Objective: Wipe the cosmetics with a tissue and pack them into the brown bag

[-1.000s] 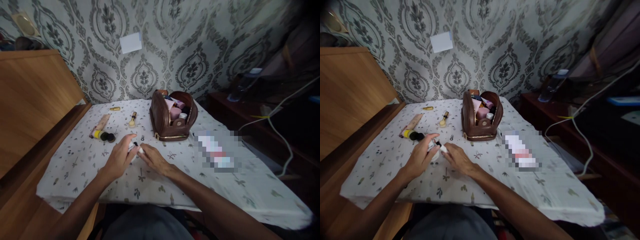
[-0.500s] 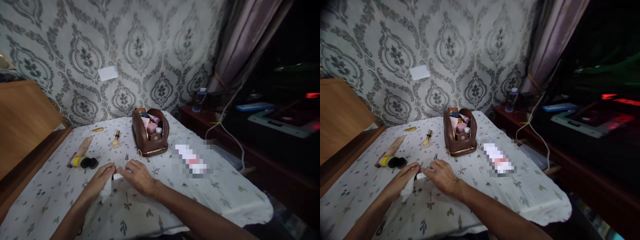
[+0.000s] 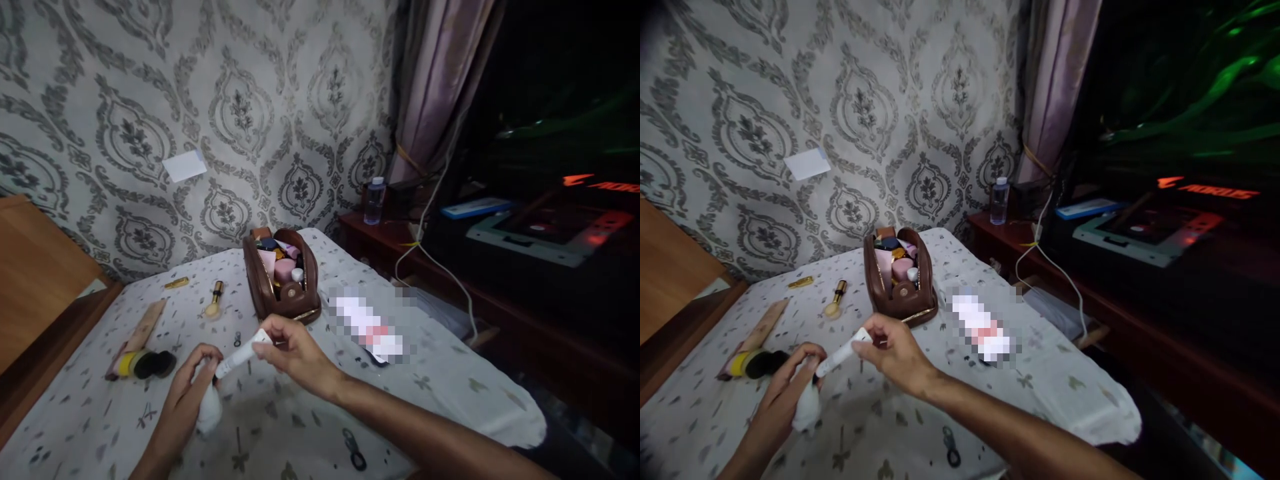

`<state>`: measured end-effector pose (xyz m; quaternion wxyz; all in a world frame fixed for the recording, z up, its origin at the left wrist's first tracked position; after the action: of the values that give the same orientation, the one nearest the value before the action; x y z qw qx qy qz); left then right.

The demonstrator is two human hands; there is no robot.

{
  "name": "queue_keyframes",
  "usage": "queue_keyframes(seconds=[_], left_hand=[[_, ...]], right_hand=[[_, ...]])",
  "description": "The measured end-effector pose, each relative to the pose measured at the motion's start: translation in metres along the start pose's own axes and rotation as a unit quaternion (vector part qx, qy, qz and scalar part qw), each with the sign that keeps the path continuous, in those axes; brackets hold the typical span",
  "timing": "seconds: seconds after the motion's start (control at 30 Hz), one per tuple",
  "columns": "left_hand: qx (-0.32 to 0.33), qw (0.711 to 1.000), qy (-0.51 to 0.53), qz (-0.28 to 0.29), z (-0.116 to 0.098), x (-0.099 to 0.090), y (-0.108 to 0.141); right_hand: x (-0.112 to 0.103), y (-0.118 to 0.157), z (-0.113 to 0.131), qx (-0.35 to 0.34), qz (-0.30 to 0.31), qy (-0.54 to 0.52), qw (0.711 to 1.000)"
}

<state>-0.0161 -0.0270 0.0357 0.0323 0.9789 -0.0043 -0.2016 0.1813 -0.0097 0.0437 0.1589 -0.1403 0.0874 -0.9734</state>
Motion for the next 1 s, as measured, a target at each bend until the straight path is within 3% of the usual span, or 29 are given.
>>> queue_keyframes(seconds=[0.1, 0.27, 0.4, 0.6, 0.8, 1.0], left_hand=[[0.011, 1.000, -0.008, 0.008, -0.006, 0.019, -0.003], [0.015, 1.000, 0.006, 0.026, -0.004, 0.043, -0.016], [0.036, 0.999, -0.030, 0.028, 0.008, 0.050, -0.035], [0.056, 0.991, -0.117, 0.021, 0.031, 0.051, -0.051], [0.047, 0.988, -0.147, 0.023, 0.034, 0.054, -0.052], [0.035, 0.987, -0.154, -0.007, 0.031, 0.059, -0.052]], right_hand=[[-0.016, 0.005, 0.007, 0.014, 0.000, -0.022, 1.000], [-0.044, 0.014, 0.029, -0.032, 0.009, 0.106, 0.994], [-0.060, 0.018, 0.044, -0.089, 0.009, 0.215, 0.973], [-0.092, 0.019, 0.067, -0.163, -0.036, 0.291, 0.942], [-0.133, -0.005, 0.098, -0.224, -0.091, 0.331, 0.912], [-0.160, -0.054, 0.122, -0.257, -0.105, 0.377, 0.883]])
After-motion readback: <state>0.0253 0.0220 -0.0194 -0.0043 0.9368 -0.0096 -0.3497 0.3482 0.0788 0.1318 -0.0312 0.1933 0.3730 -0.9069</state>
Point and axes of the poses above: each hand's wrist, its own y-axis away from the middle knuckle, its own x-axis out of the palm, z = x × y, the point moved 4 cm from there along -y, towards the middle knuckle, and after that the axes turned 7 degrees about -y, right-handed, at the moved point
